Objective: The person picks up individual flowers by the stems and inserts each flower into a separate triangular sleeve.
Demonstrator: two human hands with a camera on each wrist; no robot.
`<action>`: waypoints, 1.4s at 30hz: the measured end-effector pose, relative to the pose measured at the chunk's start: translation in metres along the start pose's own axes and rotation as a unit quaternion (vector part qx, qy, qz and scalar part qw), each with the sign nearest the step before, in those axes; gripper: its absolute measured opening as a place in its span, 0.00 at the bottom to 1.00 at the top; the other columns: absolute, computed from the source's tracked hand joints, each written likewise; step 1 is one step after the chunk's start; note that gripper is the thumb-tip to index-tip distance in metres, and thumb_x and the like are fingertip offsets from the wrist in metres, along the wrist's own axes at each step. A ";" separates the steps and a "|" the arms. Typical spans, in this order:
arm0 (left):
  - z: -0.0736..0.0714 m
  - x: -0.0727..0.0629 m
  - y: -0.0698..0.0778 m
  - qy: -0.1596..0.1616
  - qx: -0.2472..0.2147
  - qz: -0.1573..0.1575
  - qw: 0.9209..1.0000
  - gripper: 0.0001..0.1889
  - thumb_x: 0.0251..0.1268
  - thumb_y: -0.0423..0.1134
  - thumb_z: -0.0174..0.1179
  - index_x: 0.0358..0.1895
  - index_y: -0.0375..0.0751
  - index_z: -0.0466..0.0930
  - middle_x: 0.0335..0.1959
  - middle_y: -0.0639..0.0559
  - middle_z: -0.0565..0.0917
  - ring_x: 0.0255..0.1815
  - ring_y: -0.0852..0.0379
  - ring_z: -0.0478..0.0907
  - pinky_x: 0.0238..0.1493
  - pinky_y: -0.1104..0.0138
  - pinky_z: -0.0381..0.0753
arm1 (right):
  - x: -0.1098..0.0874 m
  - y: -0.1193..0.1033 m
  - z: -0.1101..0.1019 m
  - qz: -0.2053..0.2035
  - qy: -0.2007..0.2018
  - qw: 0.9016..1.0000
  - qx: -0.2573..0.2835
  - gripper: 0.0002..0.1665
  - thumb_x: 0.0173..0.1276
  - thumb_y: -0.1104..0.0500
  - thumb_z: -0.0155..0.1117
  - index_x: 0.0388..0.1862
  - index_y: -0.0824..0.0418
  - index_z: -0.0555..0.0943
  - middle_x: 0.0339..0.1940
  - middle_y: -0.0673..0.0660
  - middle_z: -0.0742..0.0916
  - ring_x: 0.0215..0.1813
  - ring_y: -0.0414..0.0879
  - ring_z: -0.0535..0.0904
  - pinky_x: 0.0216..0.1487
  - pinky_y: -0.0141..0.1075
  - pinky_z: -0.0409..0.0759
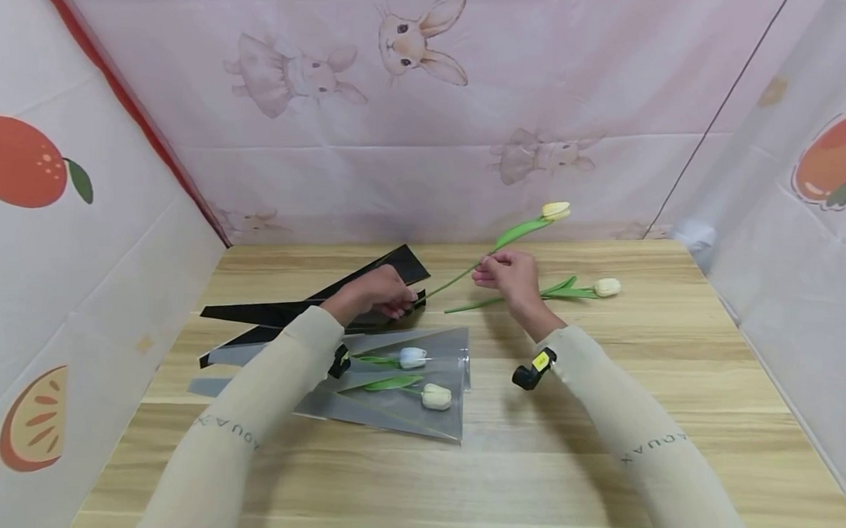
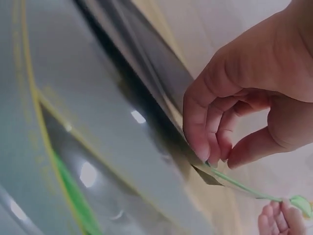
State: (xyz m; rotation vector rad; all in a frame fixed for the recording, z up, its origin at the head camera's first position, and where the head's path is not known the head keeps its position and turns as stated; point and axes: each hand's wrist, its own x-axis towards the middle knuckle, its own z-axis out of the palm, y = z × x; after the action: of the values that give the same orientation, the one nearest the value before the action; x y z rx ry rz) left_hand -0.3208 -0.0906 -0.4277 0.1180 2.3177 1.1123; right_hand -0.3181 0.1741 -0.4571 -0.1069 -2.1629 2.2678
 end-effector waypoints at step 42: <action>0.000 -0.044 0.067 0.117 0.091 0.161 0.976 0.19 0.72 0.39 0.59 0.20 0.36 0.82 0.17 0.50 0.83 0.19 0.59 0.80 0.28 0.66 0.85 | -0.034 -0.048 0.037 -0.131 -0.115 0.961 -0.213 0.13 0.71 0.51 0.70 0.42 0.58 0.92 0.20 0.48 0.83 0.23 0.40 0.73 0.26 0.31 0.71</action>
State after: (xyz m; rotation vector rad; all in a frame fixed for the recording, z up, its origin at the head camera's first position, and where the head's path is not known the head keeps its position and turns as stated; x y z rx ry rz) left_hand -0.2939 -0.0606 -0.3584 0.4715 2.6784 1.1118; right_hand -0.2886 0.1376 -0.4063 0.4389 -2.5647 1.7209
